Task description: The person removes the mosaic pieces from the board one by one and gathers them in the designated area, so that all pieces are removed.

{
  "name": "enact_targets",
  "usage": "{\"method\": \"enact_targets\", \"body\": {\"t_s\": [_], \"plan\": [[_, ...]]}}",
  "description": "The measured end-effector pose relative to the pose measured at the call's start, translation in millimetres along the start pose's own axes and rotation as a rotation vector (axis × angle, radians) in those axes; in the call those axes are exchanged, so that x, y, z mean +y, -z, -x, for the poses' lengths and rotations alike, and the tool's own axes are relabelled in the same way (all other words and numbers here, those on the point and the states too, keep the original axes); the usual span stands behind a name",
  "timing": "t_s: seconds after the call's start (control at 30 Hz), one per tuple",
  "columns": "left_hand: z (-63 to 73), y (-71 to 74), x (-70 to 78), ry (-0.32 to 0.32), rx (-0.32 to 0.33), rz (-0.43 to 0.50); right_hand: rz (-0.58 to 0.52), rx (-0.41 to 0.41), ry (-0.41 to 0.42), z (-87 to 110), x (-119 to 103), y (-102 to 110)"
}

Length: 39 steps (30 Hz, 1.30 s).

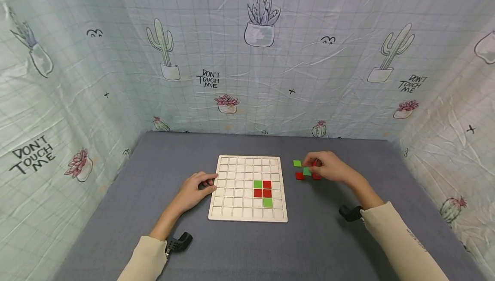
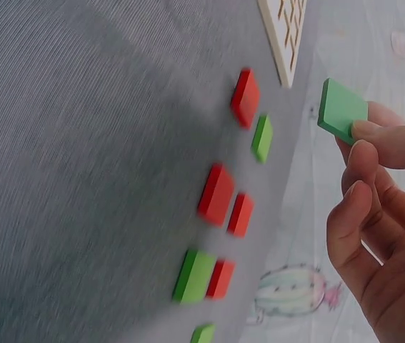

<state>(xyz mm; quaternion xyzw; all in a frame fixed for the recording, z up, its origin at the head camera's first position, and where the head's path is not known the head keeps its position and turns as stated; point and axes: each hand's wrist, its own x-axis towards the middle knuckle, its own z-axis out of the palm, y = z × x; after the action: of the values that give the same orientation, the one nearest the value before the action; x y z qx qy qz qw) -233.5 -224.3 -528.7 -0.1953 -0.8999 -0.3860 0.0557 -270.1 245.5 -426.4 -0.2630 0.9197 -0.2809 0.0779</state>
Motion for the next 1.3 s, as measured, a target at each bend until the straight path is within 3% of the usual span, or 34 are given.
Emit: {"method": "enact_targets", "body": {"t_s": [0.7,1.3], "plan": [[0.3,-0.8,-1.0,0.024,-0.008,0.017,-0.027,0.034,-0.149,47.6,45,31],[-0.2,-1.6,-2.2,0.009,-0.007,0.02,0.005,0.048,-0.185,58.2,77,30]]}}
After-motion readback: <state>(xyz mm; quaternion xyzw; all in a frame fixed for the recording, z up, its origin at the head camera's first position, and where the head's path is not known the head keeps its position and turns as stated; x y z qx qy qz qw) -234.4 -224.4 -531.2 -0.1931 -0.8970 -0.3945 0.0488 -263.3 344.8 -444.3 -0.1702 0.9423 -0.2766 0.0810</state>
